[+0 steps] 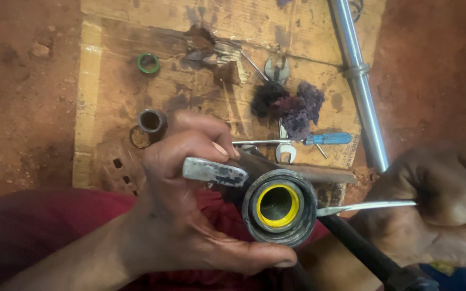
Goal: The person disassembles and inspects a hydraulic cylinder assembly. They remove internal components using a small pry tool, clean parts with a rag, and reassemble the housing segments by hand and by using a hammer to tap components into place.
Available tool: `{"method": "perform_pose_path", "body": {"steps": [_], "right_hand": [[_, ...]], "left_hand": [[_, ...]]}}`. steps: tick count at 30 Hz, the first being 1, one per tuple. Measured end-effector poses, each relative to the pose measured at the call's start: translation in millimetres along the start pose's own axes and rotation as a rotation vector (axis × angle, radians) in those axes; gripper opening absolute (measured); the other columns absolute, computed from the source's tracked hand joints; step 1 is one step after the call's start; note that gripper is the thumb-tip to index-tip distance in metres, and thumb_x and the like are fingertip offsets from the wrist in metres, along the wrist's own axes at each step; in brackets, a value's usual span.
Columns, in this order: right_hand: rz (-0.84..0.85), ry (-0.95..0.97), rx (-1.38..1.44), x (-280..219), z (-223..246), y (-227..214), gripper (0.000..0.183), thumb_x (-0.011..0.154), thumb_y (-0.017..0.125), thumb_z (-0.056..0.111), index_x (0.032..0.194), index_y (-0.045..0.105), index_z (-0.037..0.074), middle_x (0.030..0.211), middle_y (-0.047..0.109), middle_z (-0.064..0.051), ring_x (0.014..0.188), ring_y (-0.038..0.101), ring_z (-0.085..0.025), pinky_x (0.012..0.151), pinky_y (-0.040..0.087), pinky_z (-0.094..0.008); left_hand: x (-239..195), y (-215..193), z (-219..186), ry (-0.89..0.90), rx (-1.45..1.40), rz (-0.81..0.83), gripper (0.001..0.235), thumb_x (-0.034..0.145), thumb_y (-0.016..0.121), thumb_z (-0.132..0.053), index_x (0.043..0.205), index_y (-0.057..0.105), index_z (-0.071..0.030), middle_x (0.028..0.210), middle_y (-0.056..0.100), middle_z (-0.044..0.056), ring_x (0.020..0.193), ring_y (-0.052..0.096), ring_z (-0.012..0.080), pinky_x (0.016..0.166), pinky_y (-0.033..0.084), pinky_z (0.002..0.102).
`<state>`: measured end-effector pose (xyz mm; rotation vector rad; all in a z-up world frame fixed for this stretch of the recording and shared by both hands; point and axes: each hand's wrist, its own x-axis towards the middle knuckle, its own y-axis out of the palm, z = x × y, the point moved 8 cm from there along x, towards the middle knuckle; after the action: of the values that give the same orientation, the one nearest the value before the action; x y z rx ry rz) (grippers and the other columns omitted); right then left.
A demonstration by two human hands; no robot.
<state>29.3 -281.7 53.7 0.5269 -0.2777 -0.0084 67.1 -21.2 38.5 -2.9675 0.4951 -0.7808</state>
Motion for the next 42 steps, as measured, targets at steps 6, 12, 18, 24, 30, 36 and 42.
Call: {"method": "perform_pose_path", "body": {"steps": [6,12,18,24,30,36,42], "right_hand": [[0.018,0.008,-0.007,1.0,-3.0,5.4,0.025,0.097,0.063,0.009,0.081,0.044,0.015,0.063,0.030,0.005,0.052,0.032,-0.006,0.048,0.032,-0.026],[0.016,0.001,-0.018,-1.0,2.2,8.1,0.025,0.095,0.064,0.009,0.082,0.043,0.014,0.063,0.030,0.005,0.051,0.031,-0.007,0.047,0.031,-0.027],[0.014,0.000,-0.033,-1.7,13.0,11.2,0.025,0.094,0.064,0.009,0.082,0.043,0.014,0.062,0.029,0.005,0.050,0.030,-0.007,0.046,0.030,-0.027],[0.030,0.001,-0.060,-1.2,18.6,13.2,0.025,0.093,0.064,0.008,0.083,0.042,0.014,0.061,0.029,0.005,0.049,0.030,-0.007,0.045,0.029,-0.028],[0.030,0.016,-0.096,4.0,21.9,21.4,0.025,0.092,0.065,0.008,0.083,0.042,0.014,0.061,0.029,0.004,0.048,0.029,-0.007,0.044,0.028,-0.028],[0.056,0.021,-0.114,17.8,22.8,32.5,0.026,0.091,0.065,0.008,0.083,0.042,0.014,0.060,0.028,0.004,0.047,0.028,-0.008,0.043,0.027,-0.029],[0.097,0.015,-0.121,22.5,21.3,40.7,0.026,0.090,0.066,0.007,0.084,0.041,0.014,0.060,0.028,0.004,0.046,0.028,-0.008,0.042,0.026,-0.030]], "left_hand": [[-2.9,-1.4,-0.4,-0.023,-0.015,0.017,0.101,0.073,0.100,-0.040,0.134,0.025,-0.013,0.116,0.042,0.010,0.102,0.052,0.0137,0.077,0.050,0.025],[0.6,1.0,-2.5,0.016,0.032,0.026,0.099,0.071,0.098,-0.043,0.131,0.025,-0.012,0.115,0.043,0.011,0.107,0.053,0.0184,0.079,0.051,0.028],[2.0,6.1,-1.4,-0.023,-0.043,0.080,0.097,0.075,0.099,-0.041,0.131,0.025,-0.010,0.116,0.047,0.014,0.100,0.058,0.0155,0.074,0.052,0.028],[7.4,1.2,-10.2,0.040,-0.014,0.055,0.095,0.076,0.098,-0.039,0.131,0.026,-0.009,0.116,0.049,0.015,0.099,0.059,0.0192,0.076,0.053,0.032],[15.3,-1.7,-22.7,0.003,0.141,0.111,0.091,0.074,0.093,-0.046,0.125,0.030,-0.003,0.104,0.057,0.016,0.095,0.065,0.0243,0.078,0.057,0.039],[37.7,-9.3,-46.9,0.017,0.455,0.254,0.080,0.080,0.081,-0.056,0.123,0.049,0.003,0.106,0.061,0.021,0.091,0.068,0.0304,0.074,0.059,0.043],[62.6,13.5,-64.0,0.095,0.537,0.665,0.040,0.077,0.078,-0.022,0.102,0.069,0.008,0.096,0.068,0.024,0.068,0.069,0.0308,0.057,0.056,0.041]]}}
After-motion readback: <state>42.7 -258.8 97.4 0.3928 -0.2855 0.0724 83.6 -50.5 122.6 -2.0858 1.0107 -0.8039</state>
